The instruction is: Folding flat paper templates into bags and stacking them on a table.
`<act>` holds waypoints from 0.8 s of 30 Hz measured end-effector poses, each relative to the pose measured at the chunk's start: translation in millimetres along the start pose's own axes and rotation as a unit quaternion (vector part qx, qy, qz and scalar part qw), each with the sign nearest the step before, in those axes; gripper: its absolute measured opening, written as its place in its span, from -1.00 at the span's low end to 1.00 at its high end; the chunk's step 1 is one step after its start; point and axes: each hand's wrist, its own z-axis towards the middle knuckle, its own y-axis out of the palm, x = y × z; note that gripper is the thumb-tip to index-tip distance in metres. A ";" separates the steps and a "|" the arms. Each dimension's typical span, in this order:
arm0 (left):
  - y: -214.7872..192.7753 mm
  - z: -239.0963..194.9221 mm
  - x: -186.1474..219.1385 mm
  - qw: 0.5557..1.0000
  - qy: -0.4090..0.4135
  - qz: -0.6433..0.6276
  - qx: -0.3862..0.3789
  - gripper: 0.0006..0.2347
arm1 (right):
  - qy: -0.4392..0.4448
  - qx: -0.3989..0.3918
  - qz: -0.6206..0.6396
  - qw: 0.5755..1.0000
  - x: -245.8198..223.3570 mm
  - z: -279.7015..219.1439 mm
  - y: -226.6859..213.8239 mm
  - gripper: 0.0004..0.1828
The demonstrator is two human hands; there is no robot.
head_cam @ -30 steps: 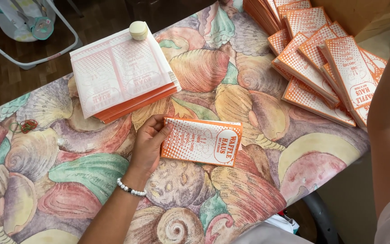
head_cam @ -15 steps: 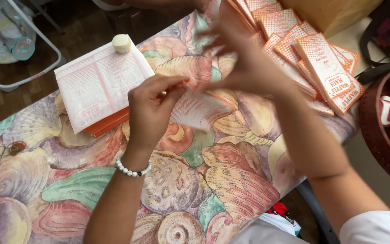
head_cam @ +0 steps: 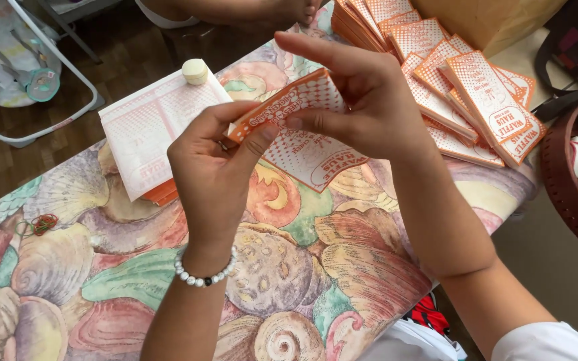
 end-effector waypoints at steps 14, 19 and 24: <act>-0.2 -1.3 -8.3 0.988 0.026 -0.110 0.110 -0.89 | -0.032 0.106 -0.016 0.994 3.7 -8.6 19.7 -0.41; -5.8 -3.5 -3.1 0.990 0.056 -0.082 0.099 -0.75 | -0.044 0.081 -0.009 0.996 -0.4 -10.9 18.0 -0.47; -7.2 -6.4 1.4 0.990 0.112 0.065 0.056 -0.89 | -0.044 0.095 -0.115 0.988 -8.5 -7.9 14.1 -0.81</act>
